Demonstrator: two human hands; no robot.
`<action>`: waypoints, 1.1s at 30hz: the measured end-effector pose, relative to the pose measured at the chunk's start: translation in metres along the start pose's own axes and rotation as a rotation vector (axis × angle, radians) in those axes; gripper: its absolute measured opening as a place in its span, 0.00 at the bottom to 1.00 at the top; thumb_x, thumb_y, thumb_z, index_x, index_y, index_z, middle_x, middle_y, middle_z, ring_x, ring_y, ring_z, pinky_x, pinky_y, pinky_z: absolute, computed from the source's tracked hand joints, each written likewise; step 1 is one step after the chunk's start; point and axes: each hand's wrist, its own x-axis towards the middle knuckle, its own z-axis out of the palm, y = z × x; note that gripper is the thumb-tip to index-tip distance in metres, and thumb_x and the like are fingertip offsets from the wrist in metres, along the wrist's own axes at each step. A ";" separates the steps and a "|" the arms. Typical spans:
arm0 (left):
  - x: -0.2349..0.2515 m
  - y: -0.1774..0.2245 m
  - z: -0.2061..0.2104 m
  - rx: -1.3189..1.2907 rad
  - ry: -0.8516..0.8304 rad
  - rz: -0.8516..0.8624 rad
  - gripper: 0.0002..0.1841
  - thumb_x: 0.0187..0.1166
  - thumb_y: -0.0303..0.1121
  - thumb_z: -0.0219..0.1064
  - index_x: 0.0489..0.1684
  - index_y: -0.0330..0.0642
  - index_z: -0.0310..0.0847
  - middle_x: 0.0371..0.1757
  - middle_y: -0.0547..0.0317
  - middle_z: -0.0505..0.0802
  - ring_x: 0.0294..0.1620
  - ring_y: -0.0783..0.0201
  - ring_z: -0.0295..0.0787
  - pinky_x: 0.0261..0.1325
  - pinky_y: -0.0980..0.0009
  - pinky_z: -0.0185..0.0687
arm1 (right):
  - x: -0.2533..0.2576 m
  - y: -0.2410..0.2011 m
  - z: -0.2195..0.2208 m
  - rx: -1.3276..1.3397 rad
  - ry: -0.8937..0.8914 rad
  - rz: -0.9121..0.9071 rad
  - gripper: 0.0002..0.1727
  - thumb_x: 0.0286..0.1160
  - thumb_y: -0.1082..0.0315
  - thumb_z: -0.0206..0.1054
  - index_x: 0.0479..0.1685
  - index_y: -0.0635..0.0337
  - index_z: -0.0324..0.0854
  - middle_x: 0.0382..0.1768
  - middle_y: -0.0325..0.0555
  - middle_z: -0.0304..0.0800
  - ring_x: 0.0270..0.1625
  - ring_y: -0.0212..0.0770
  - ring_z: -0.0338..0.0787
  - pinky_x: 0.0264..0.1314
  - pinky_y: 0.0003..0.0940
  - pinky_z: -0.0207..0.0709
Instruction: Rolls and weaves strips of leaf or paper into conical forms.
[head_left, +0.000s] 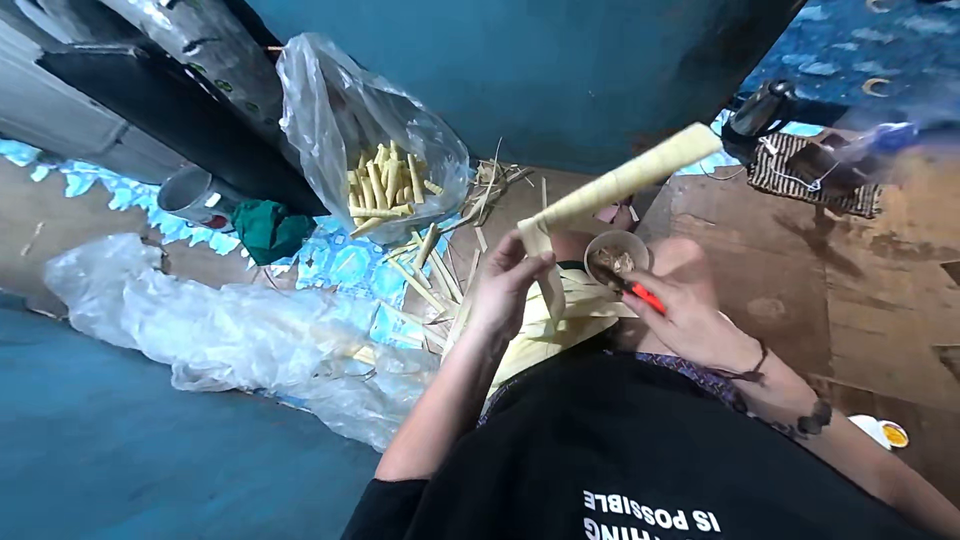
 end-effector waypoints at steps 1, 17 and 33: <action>0.000 -0.003 0.006 -0.014 -0.004 -0.010 0.17 0.79 0.19 0.62 0.64 0.44 0.80 0.52 0.60 0.92 0.46 0.69 0.90 0.52 0.68 0.89 | 0.006 -0.007 0.002 -0.053 0.115 -0.058 0.21 0.88 0.58 0.56 0.62 0.65 0.84 0.40 0.54 0.90 0.37 0.45 0.90 0.42 0.45 0.85; -0.002 -0.020 0.007 0.160 -0.180 -0.055 0.13 0.75 0.19 0.69 0.55 0.36 0.84 0.41 0.61 0.94 0.41 0.71 0.91 0.53 0.68 0.89 | 0.028 -0.001 0.010 0.974 0.428 0.387 0.09 0.87 0.58 0.59 0.43 0.52 0.78 0.19 0.32 0.83 0.19 0.29 0.83 0.27 0.25 0.84; -0.029 0.061 -0.188 0.229 0.707 0.501 0.12 0.95 0.37 0.45 0.39 0.59 0.71 0.28 0.82 0.78 0.25 0.84 0.72 0.33 0.85 0.72 | 0.003 0.059 -0.111 0.287 -0.109 0.655 0.12 0.67 0.66 0.71 0.45 0.59 0.76 0.21 0.28 0.80 0.21 0.22 0.81 0.27 0.19 0.78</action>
